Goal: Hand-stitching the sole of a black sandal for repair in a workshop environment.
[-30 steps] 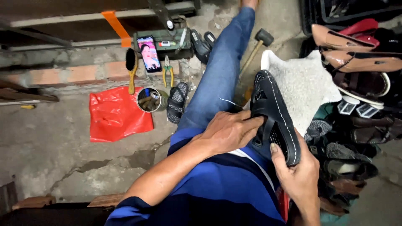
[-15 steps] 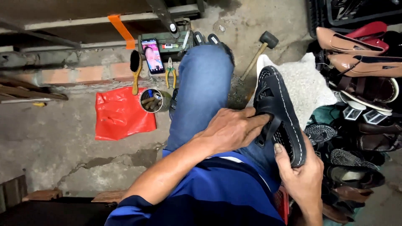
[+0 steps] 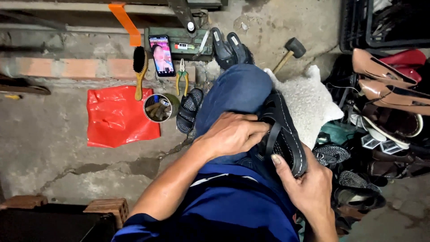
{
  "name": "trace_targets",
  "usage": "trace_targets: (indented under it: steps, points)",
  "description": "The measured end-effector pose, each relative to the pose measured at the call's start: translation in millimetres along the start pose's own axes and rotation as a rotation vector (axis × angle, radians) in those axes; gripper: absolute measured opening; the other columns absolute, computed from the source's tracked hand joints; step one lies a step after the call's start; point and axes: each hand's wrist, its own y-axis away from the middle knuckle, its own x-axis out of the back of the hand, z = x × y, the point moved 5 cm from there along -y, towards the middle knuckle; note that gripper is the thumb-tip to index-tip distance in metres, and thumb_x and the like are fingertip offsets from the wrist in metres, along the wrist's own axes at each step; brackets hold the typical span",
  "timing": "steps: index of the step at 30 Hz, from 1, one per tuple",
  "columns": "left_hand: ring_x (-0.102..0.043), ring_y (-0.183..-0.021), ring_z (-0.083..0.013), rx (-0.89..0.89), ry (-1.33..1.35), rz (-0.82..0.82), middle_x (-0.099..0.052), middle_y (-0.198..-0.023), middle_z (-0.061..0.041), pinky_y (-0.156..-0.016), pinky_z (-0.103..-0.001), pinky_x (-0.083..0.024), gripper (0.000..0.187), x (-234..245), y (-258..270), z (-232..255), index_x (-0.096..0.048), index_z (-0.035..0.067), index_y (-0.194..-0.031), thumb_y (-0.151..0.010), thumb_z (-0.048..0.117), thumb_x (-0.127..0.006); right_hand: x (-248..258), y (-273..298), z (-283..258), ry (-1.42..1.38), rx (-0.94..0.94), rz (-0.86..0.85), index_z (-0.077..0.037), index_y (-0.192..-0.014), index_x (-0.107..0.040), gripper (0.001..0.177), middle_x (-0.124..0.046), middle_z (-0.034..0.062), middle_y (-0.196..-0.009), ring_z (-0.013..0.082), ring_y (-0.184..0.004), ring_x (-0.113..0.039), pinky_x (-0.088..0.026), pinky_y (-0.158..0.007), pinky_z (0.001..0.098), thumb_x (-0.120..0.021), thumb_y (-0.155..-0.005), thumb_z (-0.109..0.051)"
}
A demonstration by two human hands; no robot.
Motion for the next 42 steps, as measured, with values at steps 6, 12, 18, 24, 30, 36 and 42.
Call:
trace_targets:
  steps: [6,12,18,24,30,36,42]
  points:
    - [-0.068,-0.075,-0.0385,-0.029,0.047,-0.095,-0.068,-0.082,-0.005,-0.061,-0.055,-0.046,0.015,0,-27,-19,-0.063,0.021,-0.086,-0.095,0.025,-0.052,-7,-18,2,0.142,0.161,0.052,-0.005,-0.132,-0.065,0.058,-0.076,0.0157,-0.085,0.0413,-0.071,-0.071,-0.053,-0.062,0.0486,-0.065,-0.09,-0.046]
    - [-0.071,-0.115,-0.0367,0.004,0.045,-0.093,-0.07,-0.076,-0.011,-0.07,-0.062,-0.049,0.016,-8,-26,-27,-0.055,0.016,-0.083,-0.097,0.022,-0.05,-8,-26,7,0.142,0.09,-0.094,-0.004,-0.14,-0.057,0.085,-0.078,0.0184,-0.093,0.0415,-0.084,-0.075,-0.058,-0.071,0.051,-0.067,-0.077,-0.06]
    - [-0.075,-0.087,-0.0343,-0.003,-0.056,0.197,-0.07,-0.103,-0.01,-0.059,-0.05,-0.055,0.036,3,9,-38,-0.047,0.012,-0.12,-0.097,0.023,-0.072,40,-38,29,-0.43,0.12,0.064,-0.005,-0.08,-0.06,0.037,-0.071,0.0135,-0.126,0.0157,-0.093,-0.066,-0.049,-0.078,0.0278,-0.048,-0.111,-0.022]
    - [-0.078,-0.098,-0.0216,0.085,-0.034,0.285,-0.079,-0.104,-0.009,-0.091,-0.037,-0.059,0.081,-2,13,-33,-0.031,0.01,-0.157,-0.089,0.02,-0.075,28,-45,47,0.023,0.387,0.356,-0.001,-0.12,-0.069,0.02,-0.063,0.0237,-0.135,0.0378,-0.127,-0.056,-0.04,-0.111,0.0462,-0.068,-0.104,-0.013]
    - [-0.073,-0.083,-0.0481,0.1,-0.06,0.105,-0.074,-0.09,-0.03,-0.072,-0.056,-0.056,0.097,17,-7,-1,-0.016,0.002,-0.165,-0.085,0.01,-0.07,-15,-46,15,-0.101,0.583,0.264,-0.008,-0.099,-0.076,0.01,-0.063,0.0165,-0.142,0.0441,-0.137,-0.049,-0.041,-0.112,0.0527,-0.073,-0.09,-0.008]
    - [-0.071,-0.087,-0.0532,0.165,-0.052,-0.017,-0.073,-0.1,-0.034,-0.071,-0.059,-0.055,0.08,13,-14,-5,-0.017,0.005,-0.166,-0.097,0.01,-0.058,11,-36,20,-0.926,0.383,-0.133,-0.001,-0.095,-0.067,0.006,-0.071,0.0199,-0.129,0.0289,-0.107,-0.068,-0.054,-0.093,0.0455,-0.061,-0.094,-0.003]
    - [-0.073,-0.09,-0.0469,0.168,-0.083,-0.015,-0.077,-0.094,-0.022,-0.072,-0.054,-0.054,0.086,6,-16,-13,-0.016,0.013,-0.167,-0.097,0.026,-0.063,0,-46,44,-0.942,0.192,-0.024,0.002,-0.104,-0.075,0.015,-0.074,0.0115,-0.068,0.0116,-0.066,-0.059,-0.054,-0.064,0.0289,-0.067,-0.094,-0.006]
